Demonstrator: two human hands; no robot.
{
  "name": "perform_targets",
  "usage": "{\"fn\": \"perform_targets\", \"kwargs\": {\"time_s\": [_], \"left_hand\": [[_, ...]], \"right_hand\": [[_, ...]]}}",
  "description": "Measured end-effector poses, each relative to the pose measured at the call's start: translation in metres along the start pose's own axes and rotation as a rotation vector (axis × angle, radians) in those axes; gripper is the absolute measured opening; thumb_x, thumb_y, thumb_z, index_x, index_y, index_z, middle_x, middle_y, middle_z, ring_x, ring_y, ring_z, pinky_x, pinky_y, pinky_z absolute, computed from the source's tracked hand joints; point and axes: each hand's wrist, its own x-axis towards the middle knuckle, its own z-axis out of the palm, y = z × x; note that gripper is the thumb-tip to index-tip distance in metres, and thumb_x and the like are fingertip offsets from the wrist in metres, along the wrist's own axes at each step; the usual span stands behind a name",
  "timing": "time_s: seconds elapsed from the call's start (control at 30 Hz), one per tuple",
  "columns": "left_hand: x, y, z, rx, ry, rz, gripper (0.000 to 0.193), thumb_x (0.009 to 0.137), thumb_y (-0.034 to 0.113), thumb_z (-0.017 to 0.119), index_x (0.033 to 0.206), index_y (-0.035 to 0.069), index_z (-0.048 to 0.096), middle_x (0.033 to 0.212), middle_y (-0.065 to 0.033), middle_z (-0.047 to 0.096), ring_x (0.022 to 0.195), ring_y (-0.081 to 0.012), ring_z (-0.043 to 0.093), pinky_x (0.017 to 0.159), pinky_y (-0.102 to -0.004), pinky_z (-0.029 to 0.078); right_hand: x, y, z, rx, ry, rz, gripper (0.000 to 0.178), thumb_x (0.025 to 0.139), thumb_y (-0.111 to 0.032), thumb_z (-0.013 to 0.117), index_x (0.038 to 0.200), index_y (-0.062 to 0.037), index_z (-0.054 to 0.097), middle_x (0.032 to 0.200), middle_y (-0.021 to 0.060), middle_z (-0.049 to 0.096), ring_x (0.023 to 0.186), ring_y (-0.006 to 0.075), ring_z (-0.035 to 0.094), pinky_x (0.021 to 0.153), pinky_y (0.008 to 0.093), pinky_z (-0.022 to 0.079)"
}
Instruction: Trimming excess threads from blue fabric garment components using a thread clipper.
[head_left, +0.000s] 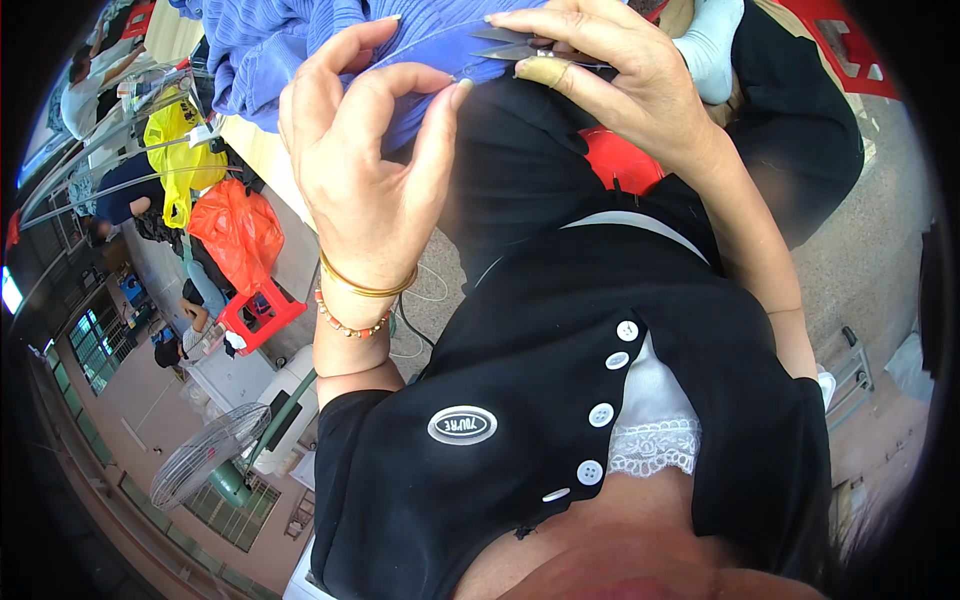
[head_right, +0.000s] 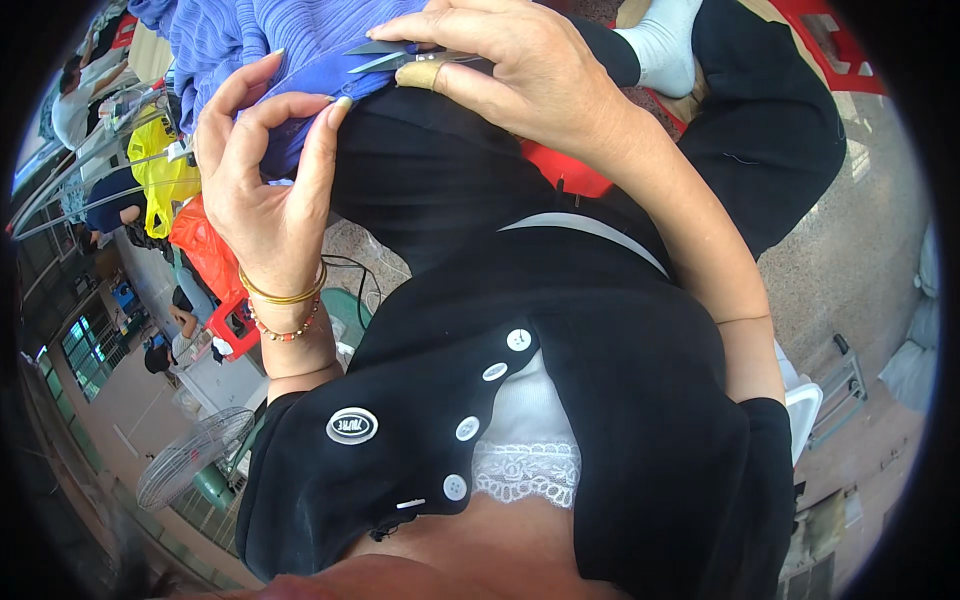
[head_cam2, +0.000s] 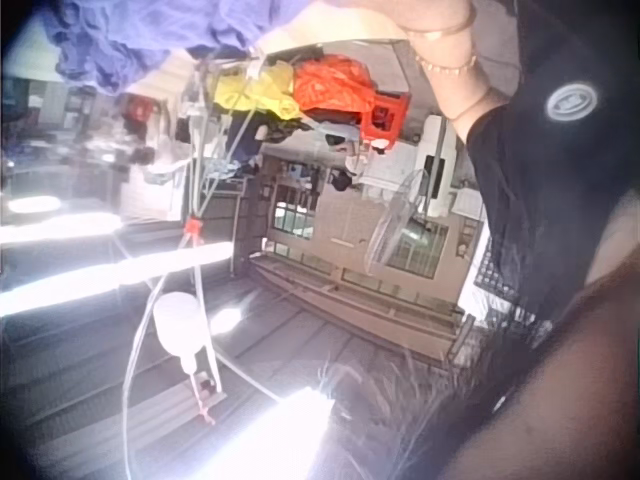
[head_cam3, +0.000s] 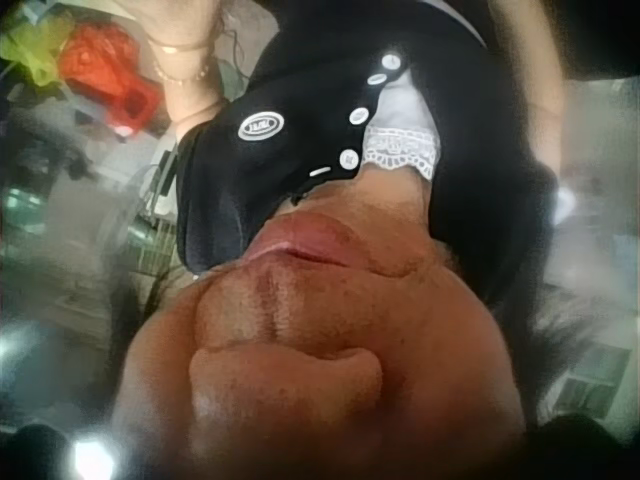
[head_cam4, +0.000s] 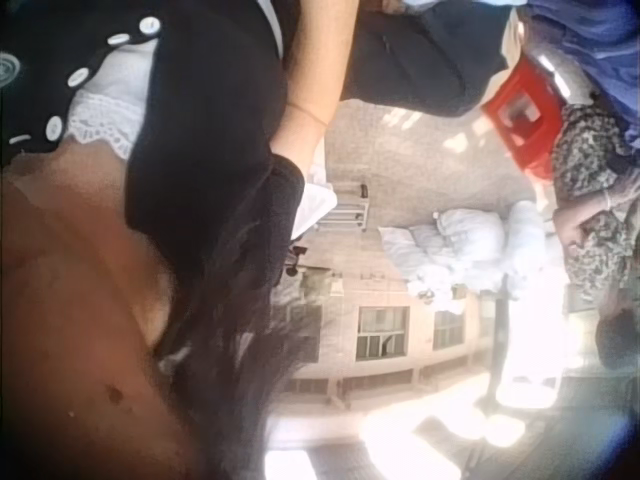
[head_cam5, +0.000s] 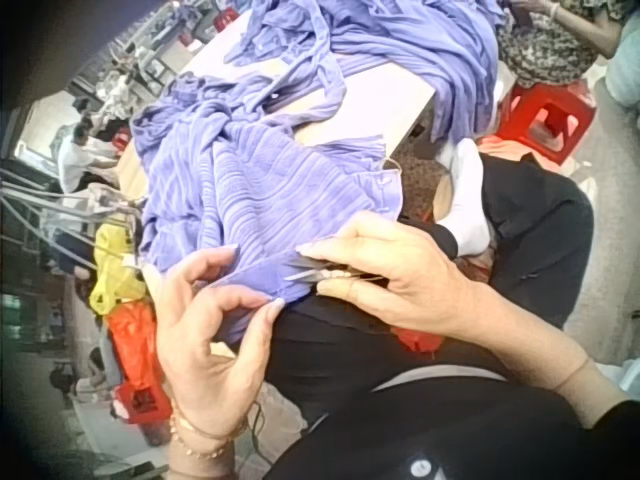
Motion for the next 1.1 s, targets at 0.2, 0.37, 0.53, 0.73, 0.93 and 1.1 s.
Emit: {"fn": "perform_targets", "kwargs": {"time_s": [0.2,0.37,0.53,0.73,0.93,1.1], "left_hand": [[0.003,-0.002,-0.004,-0.056,-0.044,-0.026,0.017,0.072,0.005,0.081,0.085,0.005,0.07,0.118,-0.0126,0.063,0.107,-0.0241,0.06,0.094,-0.0343,0.046],[0.005,-0.002,-0.004,-0.108,-0.055,-0.014,0.017,0.071,0.004,0.081,0.084,0.004,0.07,0.117,-0.0133,0.063,0.107,-0.0238,0.06,0.094,-0.0345,0.045],[0.004,-0.009,0.002,-0.171,0.012,0.034,0.015,0.069,0.009,0.079,0.081,0.01,0.07,0.111,-0.0101,0.065,0.099,-0.0255,0.059,0.088,-0.035,0.042],[0.009,0.0,-0.005,-0.31,-0.071,-0.056,0.017,0.071,-0.001,0.079,0.083,0.003,0.069,0.113,-0.0154,0.065,0.109,-0.0223,0.059,0.095,-0.0335,0.042],[0.006,-0.009,-0.008,-0.491,-0.113,-0.113,0.018,0.073,-0.005,0.076,0.087,0.002,0.067,0.115,-0.016,0.064,0.105,-0.018,0.058,0.095,-0.032,0.042],[0.007,-0.012,-0.007,-0.505,-0.113,-0.138,0.016,0.076,-0.006,0.073,0.088,0.001,0.066,0.119,-0.017,0.062,0.099,-0.0155,0.059,0.091,-0.0282,0.044]], "right_hand": [[-0.001,-0.011,-0.008,0.073,-0.025,-0.022,0.033,0.081,-0.003,0.073,0.113,0.0001,0.067,0.086,0.0106,0.062,0.075,0.0206,0.06,0.067,0.0284,0.047],[-0.002,-0.01,-0.01,0.062,-0.029,-0.001,0.033,0.081,-0.003,0.073,0.114,-0.0007,0.067,0.087,0.0103,0.062,0.075,0.02,0.06,0.067,0.0281,0.047],[-0.002,-0.012,-0.011,0.103,-0.036,-0.014,0.034,0.081,-0.002,0.073,0.115,-0.0013,0.067,0.088,0.0099,0.062,0.076,0.0198,0.06,0.068,0.0281,0.047],[0.0,0.031,0.003,0.151,0.074,-0.338,0.035,0.081,-0.002,0.073,0.116,-0.0022,0.067,0.089,0.0097,0.062,0.077,0.0192,0.061,0.069,0.0278,0.048],[-0.007,-0.007,-0.013,0.129,-0.068,-0.034,0.036,0.081,-0.002,0.074,0.116,-0.0028,0.067,0.091,0.0089,0.062,0.078,0.0181,0.06,0.07,0.0274,0.048],[-0.003,0.032,0.007,0.3,0.195,-0.625,0.037,0.08,-0.003,0.074,0.117,-0.0028,0.067,0.091,0.009,0.063,0.079,0.0185,0.061,0.07,0.0274,0.048]]}}
